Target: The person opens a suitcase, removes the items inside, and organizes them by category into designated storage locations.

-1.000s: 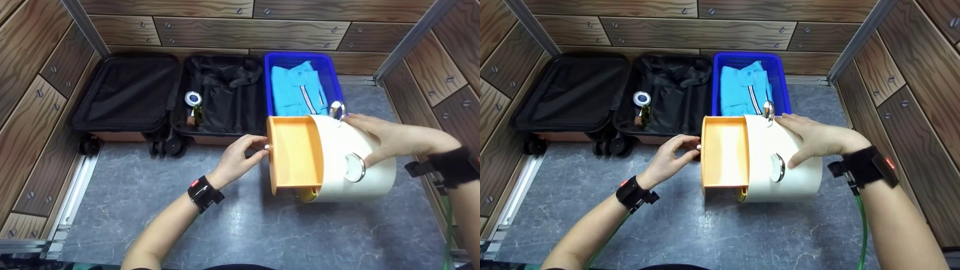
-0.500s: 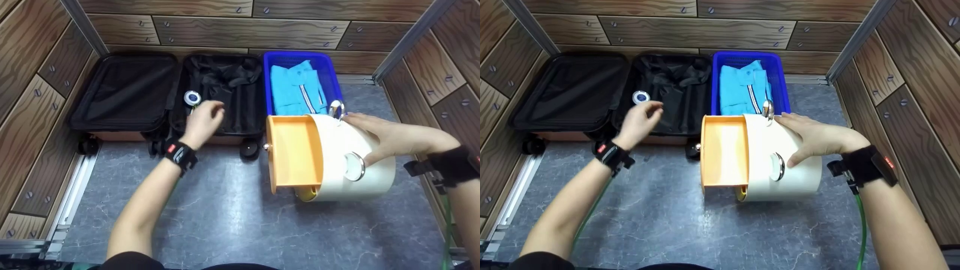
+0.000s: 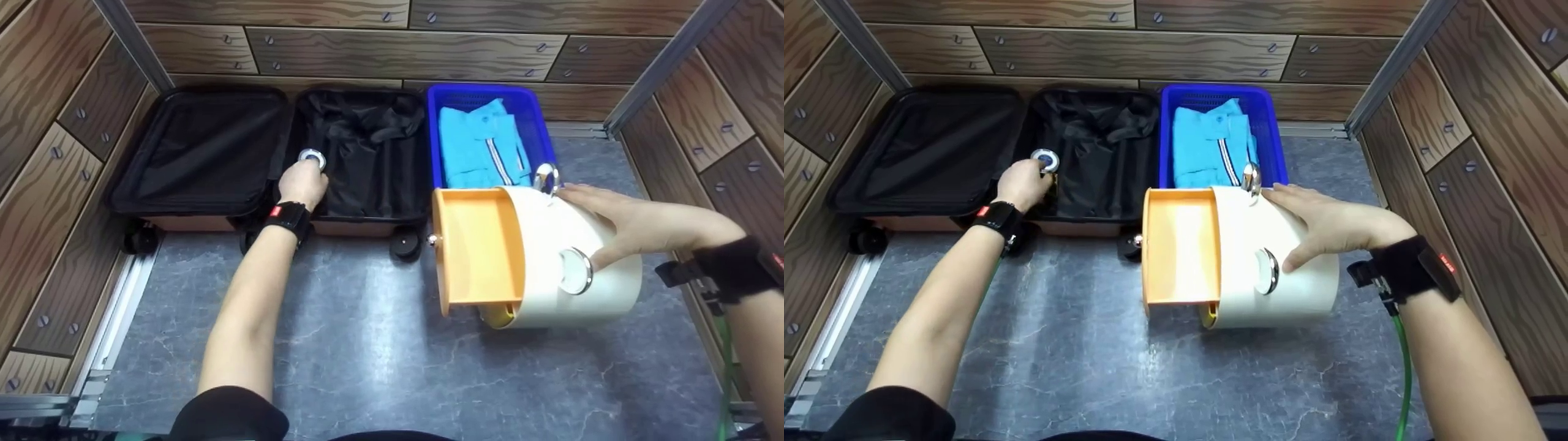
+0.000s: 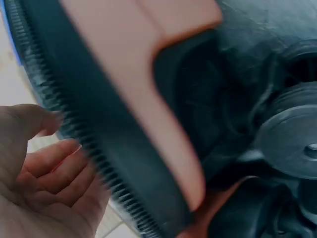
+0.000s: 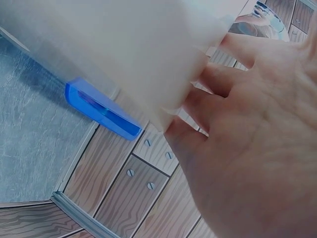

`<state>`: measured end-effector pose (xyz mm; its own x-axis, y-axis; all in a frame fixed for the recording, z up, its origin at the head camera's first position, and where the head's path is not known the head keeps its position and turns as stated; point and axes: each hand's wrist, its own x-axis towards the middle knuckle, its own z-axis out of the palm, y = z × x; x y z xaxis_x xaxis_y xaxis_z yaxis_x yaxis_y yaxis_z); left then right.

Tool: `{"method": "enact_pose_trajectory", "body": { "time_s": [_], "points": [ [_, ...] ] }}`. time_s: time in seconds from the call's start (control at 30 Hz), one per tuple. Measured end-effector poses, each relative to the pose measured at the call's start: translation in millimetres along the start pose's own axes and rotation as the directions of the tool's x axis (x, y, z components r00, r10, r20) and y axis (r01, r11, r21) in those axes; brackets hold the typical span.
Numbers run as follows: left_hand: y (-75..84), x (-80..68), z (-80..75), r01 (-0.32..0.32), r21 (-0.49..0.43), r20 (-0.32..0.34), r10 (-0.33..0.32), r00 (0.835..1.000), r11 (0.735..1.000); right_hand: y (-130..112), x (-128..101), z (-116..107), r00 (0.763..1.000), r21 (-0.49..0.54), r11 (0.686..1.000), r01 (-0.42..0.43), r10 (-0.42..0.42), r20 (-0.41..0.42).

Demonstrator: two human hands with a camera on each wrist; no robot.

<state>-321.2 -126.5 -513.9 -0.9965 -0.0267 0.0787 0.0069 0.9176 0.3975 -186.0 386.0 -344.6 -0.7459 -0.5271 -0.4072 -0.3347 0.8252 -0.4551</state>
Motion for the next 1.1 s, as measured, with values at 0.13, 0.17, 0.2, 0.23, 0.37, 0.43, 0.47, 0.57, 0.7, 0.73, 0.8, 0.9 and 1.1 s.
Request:
{"method": "enact_pose_trajectory", "body": {
  "time_s": [0.13,0.17,0.2,0.23,0.37,0.43,0.47,0.57,0.7,0.73,0.8,0.9,1.1],
  "points": [
    [-3.9,1.9,8.0,0.056,0.065,0.066,-0.061,0.996,0.996,0,2,0,1.000,0.009,1.000,0.010,-0.010,-0.002],
    [-4.6,2.3,9.5,0.070,0.077,0.084,-0.077,0.993,0.995,0,3,0,1.000,0.011,1.000,0.013,-0.013,-0.002],
    [-5.4,2.8,10.7,0.081,0.084,0.100,-0.090,0.991,0.993,1,3,0,1.000,0.014,1.000,0.016,-0.016,-0.004],
    [-6.1,3.5,12.1,0.095,0.089,0.112,-0.105,0.988,0.992,1,3,0,1.000,0.012,1.000,0.016,-0.016,-0.007],
    [-8.9,6.0,16.6,0.146,0.093,0.145,-0.158,0.977,0.985,2,3,1,1.000,0.010,1.000,0.010,-0.010,-0.007],
    [-9.9,7.3,18.4,0.165,0.087,0.153,-0.177,0.972,0.982,3,2,1,1.000,0.008,1.000,0.006,-0.006,-0.007],
    [-10.2,7.8,18.9,0.171,0.085,0.154,-0.182,0.971,0.982,2,2,1,1.000,0.010,1.000,0.004,-0.003,-0.007],
    [-9.6,9.0,19.9,0.184,0.056,0.145,-0.190,0.971,0.981,2,1,2,1.000,0.012,1.000,0.002,-0.002,-0.009],
    [-8.5,8.8,21.7,0.184,0.003,0.137,-0.183,0.974,0.983,2,0,2,1.000,0.007,1.000,0.007,-0.007,-0.012],
    [-8.5,8.8,22.4,0.186,-0.007,0.138,-0.183,0.973,0.982,2,0,1,1.000,0.005,1.000,0.007,-0.006,-0.014],
    [-8.7,8.3,23.1,0.196,-0.021,0.145,-0.191,0.971,0.980,2,0,1,1.000,0.007,1.000,0.005,-0.005,-0.016],
    [-8.4,8.1,22.3,0.207,-0.028,0.155,-0.200,0.967,0.978,3,-1,1,1.000,0.017,1.000,-0.003,0.003,-0.015],
    [2.7,9.9,14.3,0.086,-0.061,0.130,-0.077,0.989,0.994,3,-3,1,1.000,0.034,0.999,-0.007,0.008,-0.015]
  ]
}}
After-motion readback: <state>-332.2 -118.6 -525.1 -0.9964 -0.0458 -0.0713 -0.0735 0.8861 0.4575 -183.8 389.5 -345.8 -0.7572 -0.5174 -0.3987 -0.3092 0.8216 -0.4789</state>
